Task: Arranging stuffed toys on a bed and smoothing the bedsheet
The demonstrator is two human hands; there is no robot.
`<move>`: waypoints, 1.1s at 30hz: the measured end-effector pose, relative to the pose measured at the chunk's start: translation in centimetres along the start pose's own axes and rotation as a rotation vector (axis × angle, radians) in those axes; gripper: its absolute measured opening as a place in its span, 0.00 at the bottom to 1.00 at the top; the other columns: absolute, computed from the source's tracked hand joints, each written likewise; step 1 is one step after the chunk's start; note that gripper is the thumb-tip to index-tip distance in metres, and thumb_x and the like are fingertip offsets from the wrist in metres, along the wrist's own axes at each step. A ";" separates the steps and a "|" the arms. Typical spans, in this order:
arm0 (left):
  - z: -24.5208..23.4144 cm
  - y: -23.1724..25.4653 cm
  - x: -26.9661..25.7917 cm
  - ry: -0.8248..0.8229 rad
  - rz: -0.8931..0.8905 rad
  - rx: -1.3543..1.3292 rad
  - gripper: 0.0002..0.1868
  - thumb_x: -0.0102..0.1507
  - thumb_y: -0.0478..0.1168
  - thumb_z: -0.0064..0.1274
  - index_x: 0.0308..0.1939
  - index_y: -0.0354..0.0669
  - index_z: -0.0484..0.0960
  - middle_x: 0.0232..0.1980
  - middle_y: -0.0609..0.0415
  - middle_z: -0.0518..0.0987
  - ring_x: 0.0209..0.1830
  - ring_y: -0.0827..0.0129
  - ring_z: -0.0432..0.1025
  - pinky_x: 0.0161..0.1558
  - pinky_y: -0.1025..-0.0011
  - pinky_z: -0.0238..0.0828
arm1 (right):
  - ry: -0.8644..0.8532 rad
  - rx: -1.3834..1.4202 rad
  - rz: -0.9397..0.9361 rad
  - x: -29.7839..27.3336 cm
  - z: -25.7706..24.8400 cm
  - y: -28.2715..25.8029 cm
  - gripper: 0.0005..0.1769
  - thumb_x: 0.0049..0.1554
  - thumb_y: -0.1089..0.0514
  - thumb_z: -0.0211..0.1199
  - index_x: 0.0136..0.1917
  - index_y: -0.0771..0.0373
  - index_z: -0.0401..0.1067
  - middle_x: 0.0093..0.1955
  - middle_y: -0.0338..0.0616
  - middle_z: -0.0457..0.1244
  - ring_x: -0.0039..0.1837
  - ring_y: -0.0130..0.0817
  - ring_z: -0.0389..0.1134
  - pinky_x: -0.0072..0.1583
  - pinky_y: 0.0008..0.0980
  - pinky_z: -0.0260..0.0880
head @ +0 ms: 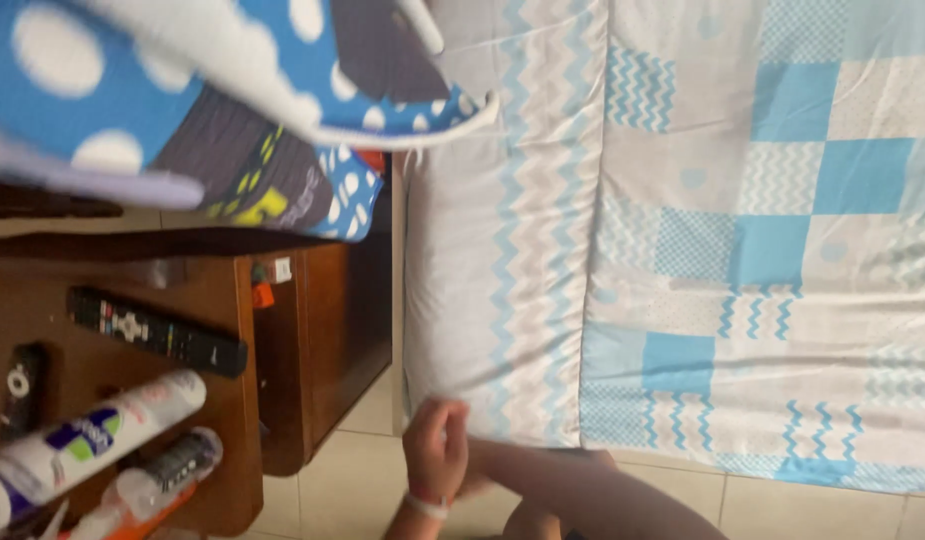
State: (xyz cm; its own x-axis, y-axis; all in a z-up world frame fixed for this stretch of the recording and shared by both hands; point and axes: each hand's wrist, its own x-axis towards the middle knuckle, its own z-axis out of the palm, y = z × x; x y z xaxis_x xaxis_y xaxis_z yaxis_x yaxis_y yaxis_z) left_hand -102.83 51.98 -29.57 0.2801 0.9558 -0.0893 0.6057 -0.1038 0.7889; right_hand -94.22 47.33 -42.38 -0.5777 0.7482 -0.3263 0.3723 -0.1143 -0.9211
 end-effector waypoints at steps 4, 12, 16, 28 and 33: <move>4.8 2.9 17.4 -0.051 0.424 0.307 0.17 0.62 0.32 0.46 0.55 0.35 0.74 0.55 0.40 0.72 0.56 0.43 0.66 0.56 0.52 0.64 | -0.329 0.124 0.088 -6.4 -2.9 1.0 0.24 0.53 0.45 0.61 0.63 0.46 0.76 0.59 0.39 0.70 0.60 0.39 0.70 0.63 0.37 0.66; 9.7 -7.3 26.9 -0.075 0.030 0.737 0.35 0.64 0.68 0.40 0.49 0.43 0.86 0.45 0.39 0.84 0.52 0.43 0.79 0.53 0.48 0.71 | 0.422 0.122 0.282 -6.1 -26.8 12.6 0.22 0.52 0.56 0.68 0.61 0.51 0.78 0.51 0.45 0.75 0.59 0.49 0.74 0.61 0.51 0.72; 8.6 -11.5 4.9 -0.188 0.131 0.986 0.54 0.52 0.53 0.57 0.74 0.25 0.55 0.77 0.22 0.54 0.76 0.31 0.52 0.74 0.45 0.48 | 0.965 -0.281 0.092 -0.4 -39.6 10.3 0.22 0.65 0.51 0.56 0.68 0.65 0.70 0.66 0.57 0.65 0.69 0.56 0.65 0.70 0.51 0.63; 2.2 -10.6 53.1 -0.690 -0.616 -1.549 0.47 0.59 0.81 0.37 0.55 0.44 0.78 0.56 0.45 0.79 0.56 0.53 0.74 0.64 0.44 0.63 | -0.276 0.040 -0.261 10.5 -8.0 6.5 0.27 0.50 0.52 0.65 0.64 0.53 0.75 0.64 0.38 0.68 0.65 0.36 0.67 0.68 0.37 0.61; -6.0 14.0 36.7 0.043 -0.061 -0.387 0.55 0.62 0.55 0.55 0.81 0.43 0.36 0.69 0.37 0.72 0.64 0.50 0.73 0.62 0.61 0.69 | -0.440 0.443 -0.099 9.8 -25.0 8.0 0.13 0.61 0.57 0.64 0.60 0.51 0.78 0.56 0.37 0.72 0.58 0.30 0.72 0.62 0.34 0.72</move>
State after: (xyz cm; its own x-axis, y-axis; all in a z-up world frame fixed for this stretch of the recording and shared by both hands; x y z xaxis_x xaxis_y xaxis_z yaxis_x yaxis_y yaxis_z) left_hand -88.54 87.26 -18.14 0.2159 0.9685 -0.1240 0.2928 0.0569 0.9545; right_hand -78.79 70.07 -47.64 -0.8739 0.4407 -0.2050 0.0200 -0.3887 -0.9211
